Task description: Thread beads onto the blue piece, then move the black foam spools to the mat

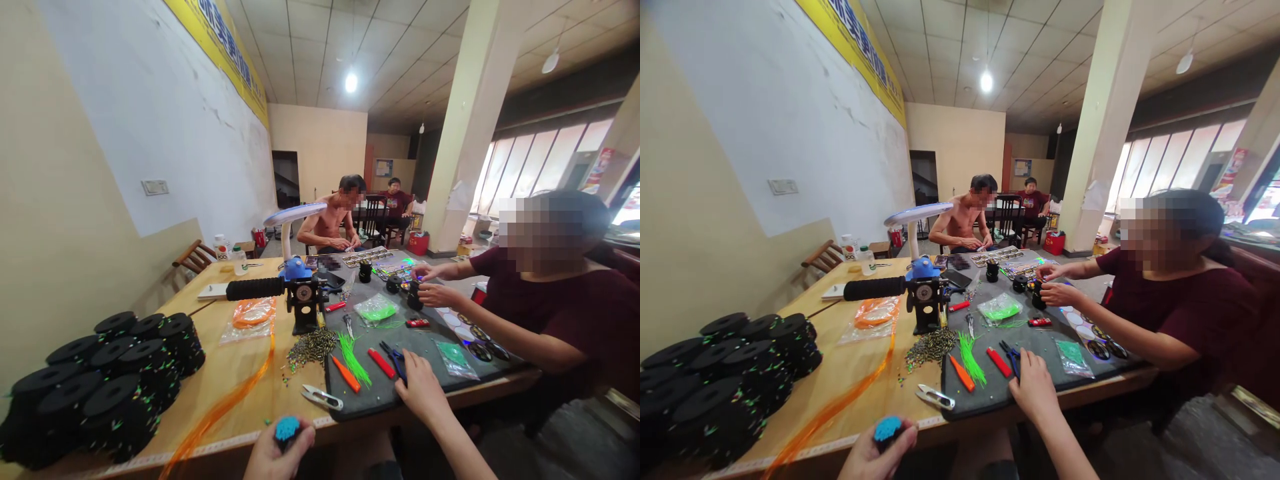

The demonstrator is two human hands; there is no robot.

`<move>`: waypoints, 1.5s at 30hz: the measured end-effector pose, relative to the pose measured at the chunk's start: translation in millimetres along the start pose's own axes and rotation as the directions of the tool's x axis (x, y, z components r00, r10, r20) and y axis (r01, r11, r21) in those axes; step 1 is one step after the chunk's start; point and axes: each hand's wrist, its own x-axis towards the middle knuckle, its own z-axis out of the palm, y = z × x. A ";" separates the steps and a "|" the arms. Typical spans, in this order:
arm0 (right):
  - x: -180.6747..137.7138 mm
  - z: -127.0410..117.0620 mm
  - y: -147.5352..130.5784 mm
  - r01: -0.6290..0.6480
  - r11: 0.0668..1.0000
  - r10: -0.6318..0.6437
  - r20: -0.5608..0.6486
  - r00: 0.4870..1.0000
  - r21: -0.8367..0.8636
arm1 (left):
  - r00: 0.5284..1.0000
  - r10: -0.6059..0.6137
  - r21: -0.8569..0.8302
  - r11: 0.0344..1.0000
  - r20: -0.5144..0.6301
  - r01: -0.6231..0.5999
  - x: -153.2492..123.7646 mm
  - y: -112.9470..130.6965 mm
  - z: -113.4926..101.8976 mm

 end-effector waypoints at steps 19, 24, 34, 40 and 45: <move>-51.4 -10.2 -23.7 -0.152 0.468 0.162 0.084 0.983 0.871 | 0.997 -0.074 -0.041 0.996 0.032 0.075 4.7 2.7 0.3; -95.6 -2.6 -77.1 -0.179 0.440 -0.249 0.311 0.917 0.880 | 0.994 0.108 0.139 0.984 0.027 -0.110 1.0 -0.5 -1.1; -107.3 3.9 -110.1 0.063 0.768 -0.307 0.280 0.909 0.637 | 0.932 0.322 0.432 0.826 0.168 -0.363 -5.4 9.4 -7.0; -104.6 1.6 -116.3 0.147 0.788 -0.355 0.246 0.902 0.598 | 0.924 0.325 0.482 0.789 0.200 -0.382 -7.3 10.4 -4.7; -104.4 3.6 -118.2 0.135 0.763 -0.374 0.261 0.890 0.633 | 0.921 0.335 0.490 0.779 0.201 -0.391 -8.2 11.9 -5.8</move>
